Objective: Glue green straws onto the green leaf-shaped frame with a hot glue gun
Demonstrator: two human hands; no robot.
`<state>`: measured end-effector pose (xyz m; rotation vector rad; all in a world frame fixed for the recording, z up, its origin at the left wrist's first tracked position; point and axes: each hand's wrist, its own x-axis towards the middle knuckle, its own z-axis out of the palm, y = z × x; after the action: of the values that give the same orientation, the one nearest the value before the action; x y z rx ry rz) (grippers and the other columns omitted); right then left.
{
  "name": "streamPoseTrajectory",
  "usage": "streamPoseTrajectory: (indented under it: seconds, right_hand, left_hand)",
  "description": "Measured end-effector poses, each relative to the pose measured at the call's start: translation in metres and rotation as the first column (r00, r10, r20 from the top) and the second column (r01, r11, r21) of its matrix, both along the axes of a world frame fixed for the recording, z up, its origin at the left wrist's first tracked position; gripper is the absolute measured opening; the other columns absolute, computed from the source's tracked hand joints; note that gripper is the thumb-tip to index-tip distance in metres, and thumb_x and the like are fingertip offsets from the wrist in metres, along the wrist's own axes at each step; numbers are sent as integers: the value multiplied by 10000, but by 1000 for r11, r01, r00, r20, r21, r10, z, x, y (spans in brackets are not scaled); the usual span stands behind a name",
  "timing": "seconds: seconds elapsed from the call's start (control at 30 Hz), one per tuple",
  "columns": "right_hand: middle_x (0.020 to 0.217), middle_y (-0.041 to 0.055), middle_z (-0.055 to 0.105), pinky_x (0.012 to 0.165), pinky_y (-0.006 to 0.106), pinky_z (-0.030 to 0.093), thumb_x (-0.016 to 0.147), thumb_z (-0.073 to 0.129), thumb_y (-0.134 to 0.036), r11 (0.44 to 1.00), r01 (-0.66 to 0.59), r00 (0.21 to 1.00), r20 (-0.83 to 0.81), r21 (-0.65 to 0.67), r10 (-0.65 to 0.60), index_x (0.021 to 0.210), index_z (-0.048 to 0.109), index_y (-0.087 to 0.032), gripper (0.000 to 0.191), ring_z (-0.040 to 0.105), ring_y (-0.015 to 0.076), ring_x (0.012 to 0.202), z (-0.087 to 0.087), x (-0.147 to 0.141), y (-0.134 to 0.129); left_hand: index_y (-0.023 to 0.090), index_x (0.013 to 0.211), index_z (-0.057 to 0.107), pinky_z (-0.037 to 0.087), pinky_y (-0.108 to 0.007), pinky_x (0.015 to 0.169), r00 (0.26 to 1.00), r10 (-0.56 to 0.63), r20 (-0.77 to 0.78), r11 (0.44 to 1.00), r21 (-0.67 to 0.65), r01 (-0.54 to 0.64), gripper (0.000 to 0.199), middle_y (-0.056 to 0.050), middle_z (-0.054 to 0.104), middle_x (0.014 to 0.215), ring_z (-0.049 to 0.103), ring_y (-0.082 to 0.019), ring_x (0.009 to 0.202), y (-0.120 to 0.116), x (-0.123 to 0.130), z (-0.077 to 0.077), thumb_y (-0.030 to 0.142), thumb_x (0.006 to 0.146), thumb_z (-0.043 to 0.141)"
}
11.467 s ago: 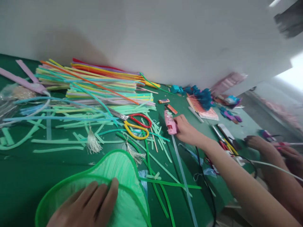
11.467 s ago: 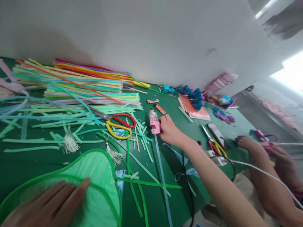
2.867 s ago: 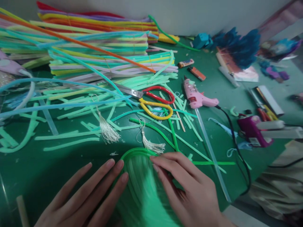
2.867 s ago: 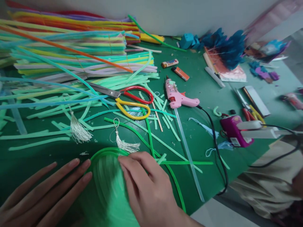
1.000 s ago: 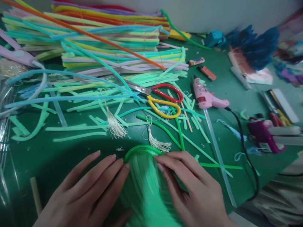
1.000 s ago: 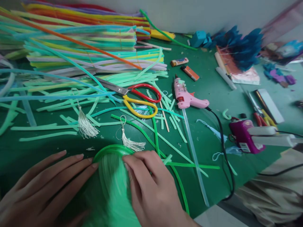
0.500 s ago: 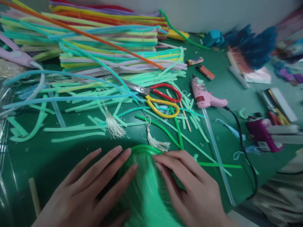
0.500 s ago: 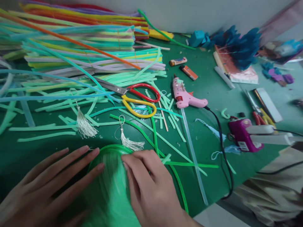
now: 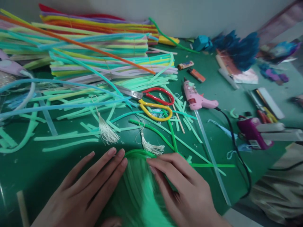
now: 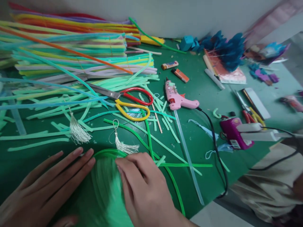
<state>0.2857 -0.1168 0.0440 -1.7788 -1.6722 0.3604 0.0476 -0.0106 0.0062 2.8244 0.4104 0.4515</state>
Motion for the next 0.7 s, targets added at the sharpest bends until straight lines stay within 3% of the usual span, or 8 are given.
streamPoseTrajectory:
  seconds: [0.17,0.33,0.53,0.7]
  right_hand:
    - [995,96,763,799,288,657,1011,604,-53,1000,-17,1000,-20,-19,17,1128,767,-128,214,734,178,892,3,2,3]
    - [929,87,749,736,288,660,1011,612,-73,998,-31,999,-33,-45,30,1114,779,-132,205,731,180,816,5,3,3]
    - [915,92,738,714,286,649,992,628,-53,997,-44,997,-68,-66,39,1155,777,-101,226,723,180,795,6,4,1]
    - [930,96,748,700,297,644,995,624,-53,999,-44,998,-40,-27,43,1158,759,-112,220,718,184,808,2,5,1]
  left_hand:
    - [151,1654,421,103,-448,1390,997,73,-3,997,-23,-73,622,-64,506,1689,355,-228,1623,1,13,1,436,1102,448]
    - [180,1687,355,97,-447,1393,994,108,5,994,-24,-108,608,-48,521,1676,335,-187,1630,-4,16,-3,413,1127,398]
    - [185,1699,327,89,-450,1396,996,89,9,996,-34,-88,630,-57,505,1685,296,-183,1650,-1,18,-2,412,1117,416]
    - [213,1635,458,138,-433,1398,995,69,66,996,-57,-65,569,-39,529,1669,352,-196,1631,-2,17,1,306,1076,507]
